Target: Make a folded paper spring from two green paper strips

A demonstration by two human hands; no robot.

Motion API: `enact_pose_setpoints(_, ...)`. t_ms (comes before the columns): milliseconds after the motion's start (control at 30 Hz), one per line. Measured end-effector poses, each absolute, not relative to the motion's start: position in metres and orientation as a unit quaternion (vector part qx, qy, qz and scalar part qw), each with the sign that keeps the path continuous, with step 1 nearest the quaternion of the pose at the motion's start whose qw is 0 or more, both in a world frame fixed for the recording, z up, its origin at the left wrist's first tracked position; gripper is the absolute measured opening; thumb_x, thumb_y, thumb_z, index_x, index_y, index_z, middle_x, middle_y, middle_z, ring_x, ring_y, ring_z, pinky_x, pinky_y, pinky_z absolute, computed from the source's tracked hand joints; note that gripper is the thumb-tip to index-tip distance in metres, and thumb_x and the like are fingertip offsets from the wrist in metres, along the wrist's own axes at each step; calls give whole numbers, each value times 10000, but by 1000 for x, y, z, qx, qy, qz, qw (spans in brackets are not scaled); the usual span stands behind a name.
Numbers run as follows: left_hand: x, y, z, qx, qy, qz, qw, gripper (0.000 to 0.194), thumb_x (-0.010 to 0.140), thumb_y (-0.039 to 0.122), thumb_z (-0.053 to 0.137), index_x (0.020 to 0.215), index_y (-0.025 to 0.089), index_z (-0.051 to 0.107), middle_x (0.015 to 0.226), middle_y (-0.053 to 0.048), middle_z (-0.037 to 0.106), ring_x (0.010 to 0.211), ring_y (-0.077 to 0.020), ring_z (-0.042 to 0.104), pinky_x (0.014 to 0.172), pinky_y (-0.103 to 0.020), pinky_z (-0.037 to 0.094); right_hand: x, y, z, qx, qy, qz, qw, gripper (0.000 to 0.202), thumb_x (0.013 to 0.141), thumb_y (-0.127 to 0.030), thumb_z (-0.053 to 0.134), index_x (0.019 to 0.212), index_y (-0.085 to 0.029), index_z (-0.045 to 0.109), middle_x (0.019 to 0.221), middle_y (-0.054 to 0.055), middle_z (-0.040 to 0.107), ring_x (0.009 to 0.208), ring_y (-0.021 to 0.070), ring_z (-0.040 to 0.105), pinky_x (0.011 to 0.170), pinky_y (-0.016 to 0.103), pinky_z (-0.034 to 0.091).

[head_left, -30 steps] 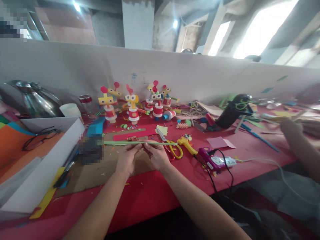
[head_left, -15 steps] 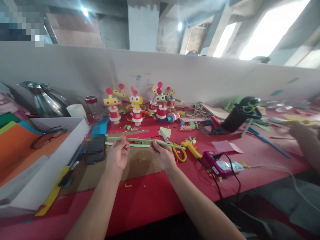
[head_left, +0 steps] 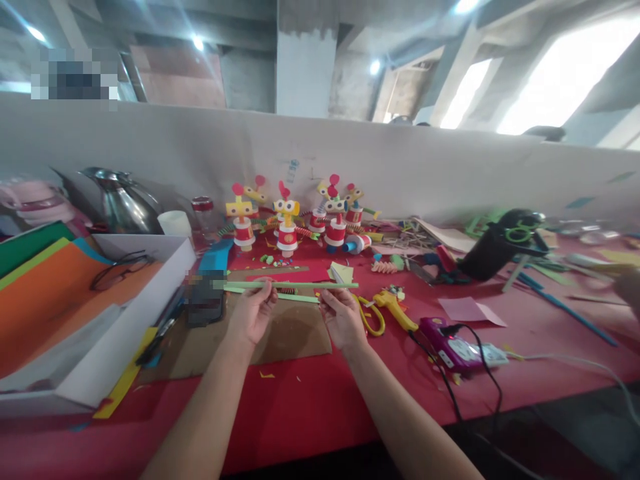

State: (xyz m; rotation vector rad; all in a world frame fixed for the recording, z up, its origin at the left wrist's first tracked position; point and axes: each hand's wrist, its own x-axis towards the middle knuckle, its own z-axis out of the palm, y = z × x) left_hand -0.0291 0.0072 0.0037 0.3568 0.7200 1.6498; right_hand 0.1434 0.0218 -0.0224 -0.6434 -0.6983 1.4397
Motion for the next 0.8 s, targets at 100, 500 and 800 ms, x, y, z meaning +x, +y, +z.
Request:
enact_pose_setpoints(100,-27,7,4,152,348,704,600,119,629,29,737,681,112,669,629,-6,641,577,-80,601,522,-160,481,143,20,-21,-285,-319,635,643,155,616,-255,798,689,-189,678,606,-27,634,556,82,549,526,203,418)
enact_pose_setpoints(500,-55,18,3,107,276,798,525,128,711,115,711,692,161,593,638,40,603,526,-37,531,509,-144,414,144,8,-19,-331,-561,612,448,248,686,-389,740,699,-144,702,518,-3,605,446,80,504,451,202,347)
enact_pose_setpoints(800,-35,2,2,300,302,570,702,165,698,161,719,783,147,578,606,20,561,475,-47,464,484,-157,373,139,14,-23,-328,-561,634,420,420,754,-548,616,727,-136,691,542,5,607,409,63,488,408,201,256)
